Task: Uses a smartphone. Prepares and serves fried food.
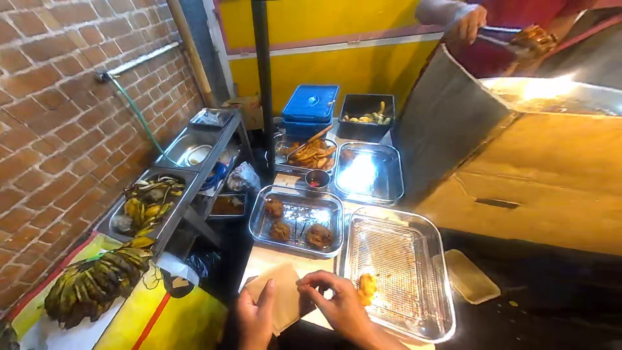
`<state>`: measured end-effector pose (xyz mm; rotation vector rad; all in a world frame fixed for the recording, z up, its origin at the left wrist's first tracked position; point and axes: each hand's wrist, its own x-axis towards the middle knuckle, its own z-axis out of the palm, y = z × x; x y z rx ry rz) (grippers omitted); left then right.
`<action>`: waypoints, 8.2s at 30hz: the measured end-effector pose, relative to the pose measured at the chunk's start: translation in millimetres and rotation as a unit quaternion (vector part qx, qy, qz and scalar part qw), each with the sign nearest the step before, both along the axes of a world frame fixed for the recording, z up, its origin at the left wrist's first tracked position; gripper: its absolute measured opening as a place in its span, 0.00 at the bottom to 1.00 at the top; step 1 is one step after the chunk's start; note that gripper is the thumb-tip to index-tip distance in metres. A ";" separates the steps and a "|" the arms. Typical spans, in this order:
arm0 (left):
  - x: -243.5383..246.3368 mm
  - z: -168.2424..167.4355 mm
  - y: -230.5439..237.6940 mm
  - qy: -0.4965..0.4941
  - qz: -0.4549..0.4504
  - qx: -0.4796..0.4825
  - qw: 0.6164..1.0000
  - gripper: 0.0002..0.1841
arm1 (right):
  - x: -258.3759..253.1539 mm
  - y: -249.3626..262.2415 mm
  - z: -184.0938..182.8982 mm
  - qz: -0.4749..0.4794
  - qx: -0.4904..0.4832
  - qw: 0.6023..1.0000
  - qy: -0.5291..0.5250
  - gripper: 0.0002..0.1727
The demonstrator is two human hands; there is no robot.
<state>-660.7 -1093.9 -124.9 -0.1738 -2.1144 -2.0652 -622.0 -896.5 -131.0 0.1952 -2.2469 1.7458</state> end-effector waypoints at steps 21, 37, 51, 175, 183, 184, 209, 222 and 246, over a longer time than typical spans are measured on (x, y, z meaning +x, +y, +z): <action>-87.8 2.1 46.4 -0.125 -0.124 0.118 0.977 0.16 | -62.0 15.9 -4.9 -0.137 0.068 0.981 0.117 0.20; -232.2 -15.8 5.5 -0.115 -0.260 0.130 0.950 0.15 | -166.1 -49.9 -0.5 -0.225 -0.049 0.973 0.012 0.14; -305.0 -28.5 -39.4 -0.290 -0.340 0.152 0.882 0.19 | -227.1 -83.4 3.8 -0.117 -0.192 0.959 -0.174 0.06; -308.3 -31.2 -95.4 -0.469 -0.206 0.528 0.677 0.30 | -298.6 72.1 -67.2 -0.316 -0.004 0.909 -0.272 0.18; -309.6 -22.9 -83.3 -0.470 -0.221 0.529 0.671 0.31 | -312.9 78.4 -69.7 -0.300 0.095 0.896 -0.315 0.20; -310.0 -23.0 -84.3 -0.471 -0.215 0.526 0.675 0.31 | -319.3 75.8 -61.9 -0.307 0.072 0.901 -0.299 0.20; -311.5 -35.6 -103.3 -0.472 -0.180 0.534 0.678 0.34 | -337.2 26.8 -42.5 -0.124 0.378 0.907 -0.134 0.14; -310.6 -42.1 -108.1 -0.475 -0.178 0.542 0.670 0.34 | -334.0 8.4 -26.5 0.000 0.281 0.929 -0.242 0.22; -314.5 -34.7 -91.7 -0.483 -0.201 0.518 0.677 0.35 | -269.3 63.1 -68.7 -0.225 0.176 0.910 -0.301 0.21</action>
